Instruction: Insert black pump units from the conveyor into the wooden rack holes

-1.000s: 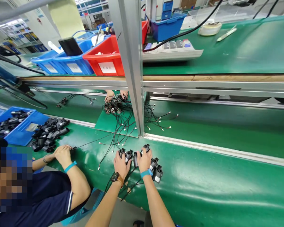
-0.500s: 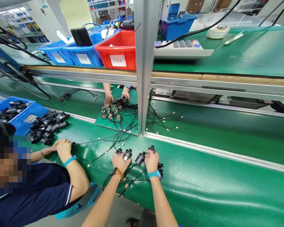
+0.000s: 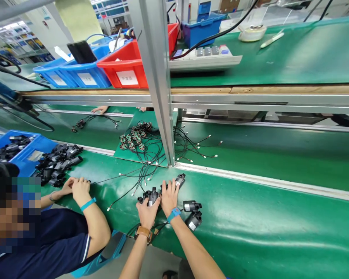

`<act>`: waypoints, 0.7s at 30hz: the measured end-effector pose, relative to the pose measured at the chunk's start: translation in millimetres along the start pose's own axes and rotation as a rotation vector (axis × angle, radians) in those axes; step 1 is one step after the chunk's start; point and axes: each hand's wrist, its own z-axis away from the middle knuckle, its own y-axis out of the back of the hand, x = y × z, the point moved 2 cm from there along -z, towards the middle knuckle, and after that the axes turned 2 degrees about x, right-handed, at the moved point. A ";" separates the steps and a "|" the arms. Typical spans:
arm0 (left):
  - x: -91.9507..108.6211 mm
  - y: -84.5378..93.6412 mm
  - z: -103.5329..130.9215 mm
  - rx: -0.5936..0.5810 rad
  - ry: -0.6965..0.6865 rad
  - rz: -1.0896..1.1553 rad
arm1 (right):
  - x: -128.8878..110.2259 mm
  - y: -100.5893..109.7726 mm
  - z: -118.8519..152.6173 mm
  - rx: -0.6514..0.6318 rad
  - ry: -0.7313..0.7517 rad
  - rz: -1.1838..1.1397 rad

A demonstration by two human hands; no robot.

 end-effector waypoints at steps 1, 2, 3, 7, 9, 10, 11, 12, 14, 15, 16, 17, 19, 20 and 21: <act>-1.9 2.6 0.9 0.001 0.009 0.022 | -0.7 -0.9 2.4 0.012 -0.022 -0.009; -4.2 5.7 2.5 -0.001 0.016 0.042 | -1.0 -1.9 6.5 0.027 -0.053 -0.021; -6.8 9.2 4.6 -0.005 0.019 0.062 | -1.2 -2.8 11.7 0.037 -0.085 -0.034; -18.2 26.8 17.6 -0.034 0.018 0.134 | -7.0 -2.8 28.3 0.003 -0.168 -0.076; -24.4 35.8 25.6 -0.044 0.017 0.159 | -12.6 0.4 28.2 -0.026 -0.214 -0.092; -28.4 39.6 29.8 -0.049 0.025 0.177 | -15.7 2.4 26.0 -0.033 -0.236 -0.101; -33.4 42.6 34.0 -0.050 0.042 0.199 | -18.9 4.5 22.9 -0.034 -0.257 -0.109; -39.5 44.9 38.4 -0.047 0.061 0.224 | -21.9 6.4 18.9 -0.028 -0.277 -0.119; -55.9 47.3 48.0 -0.032 0.100 0.264 | -26.8 9.7 9.3 0.008 -0.319 -0.139; -65.7 48.0 53.1 -0.014 0.112 0.273 | -28.3 11.0 3.8 0.037 -0.346 -0.150; -76.0 49.1 58.2 0.008 0.116 0.273 | -29.0 12.3 -2.1 0.073 -0.379 -0.160; -86.4 50.9 63.3 0.034 0.117 0.274 | -28.8 13.4 -8.4 0.114 -0.416 -0.169; -105.3 58.1 71.5 0.077 0.131 0.288 | -25.7 15.0 -21.4 0.200 -0.497 -0.181; -112.5 63.5 74.2 0.079 0.144 0.304 | -23.1 15.4 -27.5 0.240 -0.537 -0.185; -118.0 69.6 75.5 0.047 0.173 0.327 | -20.1 15.4 -32.9 0.276 -0.569 -0.187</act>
